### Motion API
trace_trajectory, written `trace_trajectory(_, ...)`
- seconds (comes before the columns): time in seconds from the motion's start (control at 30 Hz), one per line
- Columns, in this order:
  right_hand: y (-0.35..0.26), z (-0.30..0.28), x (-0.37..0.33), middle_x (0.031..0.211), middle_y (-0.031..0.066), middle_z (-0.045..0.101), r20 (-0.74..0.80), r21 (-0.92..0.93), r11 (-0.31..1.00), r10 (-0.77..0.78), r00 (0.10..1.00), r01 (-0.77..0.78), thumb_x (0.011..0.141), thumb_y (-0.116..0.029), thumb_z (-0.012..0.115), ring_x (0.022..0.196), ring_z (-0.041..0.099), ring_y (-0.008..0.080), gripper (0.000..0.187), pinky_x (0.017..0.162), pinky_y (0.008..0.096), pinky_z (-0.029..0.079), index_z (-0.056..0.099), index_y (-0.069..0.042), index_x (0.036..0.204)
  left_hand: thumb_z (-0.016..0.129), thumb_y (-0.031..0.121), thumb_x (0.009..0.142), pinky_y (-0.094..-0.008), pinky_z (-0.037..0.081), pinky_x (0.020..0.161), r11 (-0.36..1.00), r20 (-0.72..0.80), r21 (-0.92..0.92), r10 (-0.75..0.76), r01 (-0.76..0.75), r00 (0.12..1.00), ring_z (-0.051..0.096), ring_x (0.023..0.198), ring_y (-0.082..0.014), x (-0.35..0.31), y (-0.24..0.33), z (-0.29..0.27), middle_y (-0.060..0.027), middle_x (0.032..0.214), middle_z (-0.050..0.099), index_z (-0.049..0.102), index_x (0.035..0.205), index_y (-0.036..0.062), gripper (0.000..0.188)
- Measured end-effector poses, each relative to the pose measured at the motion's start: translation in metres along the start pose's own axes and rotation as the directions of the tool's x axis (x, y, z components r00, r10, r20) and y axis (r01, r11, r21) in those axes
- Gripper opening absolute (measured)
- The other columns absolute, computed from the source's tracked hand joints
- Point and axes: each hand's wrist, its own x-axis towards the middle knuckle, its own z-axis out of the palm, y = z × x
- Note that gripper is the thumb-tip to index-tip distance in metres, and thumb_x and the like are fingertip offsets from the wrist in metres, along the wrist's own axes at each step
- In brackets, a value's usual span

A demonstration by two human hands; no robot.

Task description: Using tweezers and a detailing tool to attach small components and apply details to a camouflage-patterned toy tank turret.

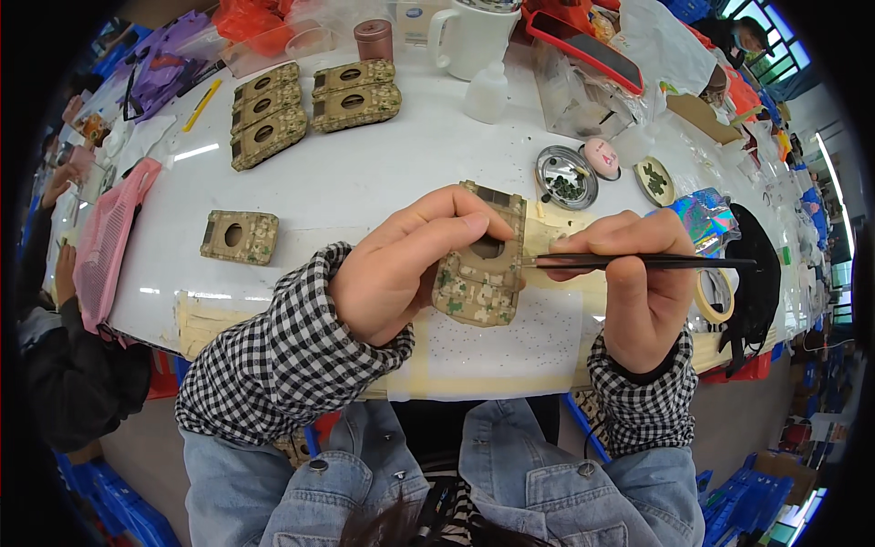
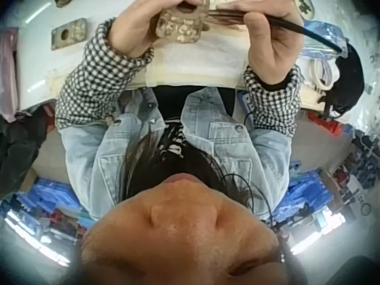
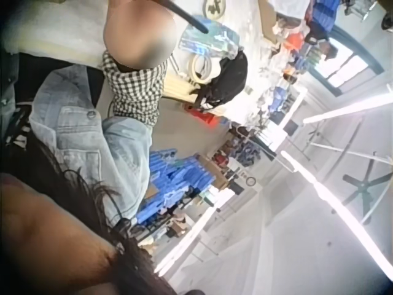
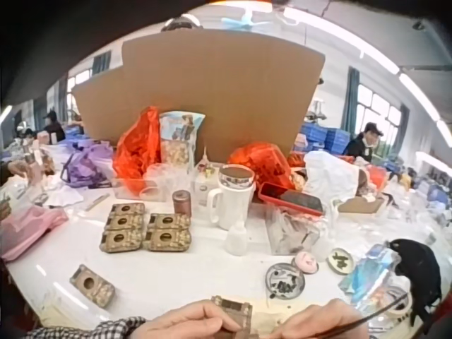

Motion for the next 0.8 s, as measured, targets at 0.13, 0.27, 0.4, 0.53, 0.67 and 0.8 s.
trace_trajectory(0.13,-0.002,-0.012,0.001,0.088,0.0173,0.059,0.132,-0.148,0.989,-0.004,0.991,0.024,0.09,-0.022,0.054,0.081,0.064,0.0241,0.027,0.075,0.0332,0.054,0.046,0.003,0.095,0.041,0.025,0.092,-0.0387,0.052,0.076,0.999,-0.002,-0.03,-0.034,0.034,0.999,0.061,0.093,-0.0286,0.0,0.001,-0.002,-0.0175,0.11,0.055,0.046,0.106,0.0039,0.026)
trace_trajectory(0.27,-0.012,-0.006,0.002,0.091,0.0126,0.061,0.079,0.046,0.979,0.195,0.978,-0.199,0.087,-0.01,0.058,0.085,0.06,0.015,0.019,0.077,0.0254,0.045,0.052,0.005,0.096,0.042,0.025,0.089,-0.0389,0.053,0.076,0.994,0.023,-0.068,-0.08,0.081,0.997,0.061,0.092,-0.0289,-0.003,0.005,0.002,-0.0175,0.111,0.054,0.046,0.107,0.0043,0.028)
trace_trajectory(0.4,-0.014,-0.004,0.01,0.09,0.0104,0.061,0.138,0.139,0.957,0.235,0.962,-0.254,0.088,-0.009,0.057,0.086,0.06,0.0142,0.016,0.077,0.0249,0.045,0.053,0.005,0.095,0.044,0.025,0.088,-0.0379,0.053,0.075,0.994,0.056,-0.067,-0.088,0.091,0.995,0.062,0.09,-0.0291,-0.003,0.006,0.0,-0.0175,0.11,0.055,0.046,0.109,0.0045,0.03)
trace_trajectory(0.53,-0.014,-0.005,0.017,0.089,0.0098,0.06,0.209,0.107,0.958,0.24,0.948,-0.266,0.089,-0.008,0.055,0.086,0.06,0.0141,0.015,0.078,0.025,0.046,0.052,0.005,0.095,0.046,0.025,0.086,-0.037,0.053,0.074,0.994,0.063,-0.054,-0.096,0.099,0.993,0.062,0.088,-0.0298,-0.005,0.007,-0.001,-0.0173,0.109,0.056,0.046,0.11,0.0046,0.031)
trace_trajectory(0.67,-0.011,-0.006,0.017,0.09,0.0107,0.06,0.226,0.113,0.954,0.247,0.942,-0.277,0.09,-0.008,0.053,0.087,0.061,0.0151,0.015,0.078,0.0256,0.047,0.051,0.005,0.096,0.046,0.024,0.086,-0.0372,0.053,0.074,0.991,0.096,-0.083,-0.098,0.106,0.991,0.062,0.089,-0.0308,-0.006,0.007,-0.001,-0.0172,0.109,0.056,0.045,0.111,0.0045,0.032)
trace_trajectory(0.8,-0.012,-0.001,0.017,0.091,0.0117,0.059,0.21,0.193,0.934,0.26,0.942,-0.301,0.092,-0.01,0.049,0.089,0.062,0.018,0.016,0.077,0.0266,0.05,0.048,0.004,0.097,0.047,0.023,0.085,-0.0372,0.053,0.074,0.99,0.096,-0.079,-0.105,0.113,0.99,0.062,0.089,-0.0316,-0.007,0.006,-0.002,-0.0175,0.111,0.054,0.044,0.112,0.0043,0.033)
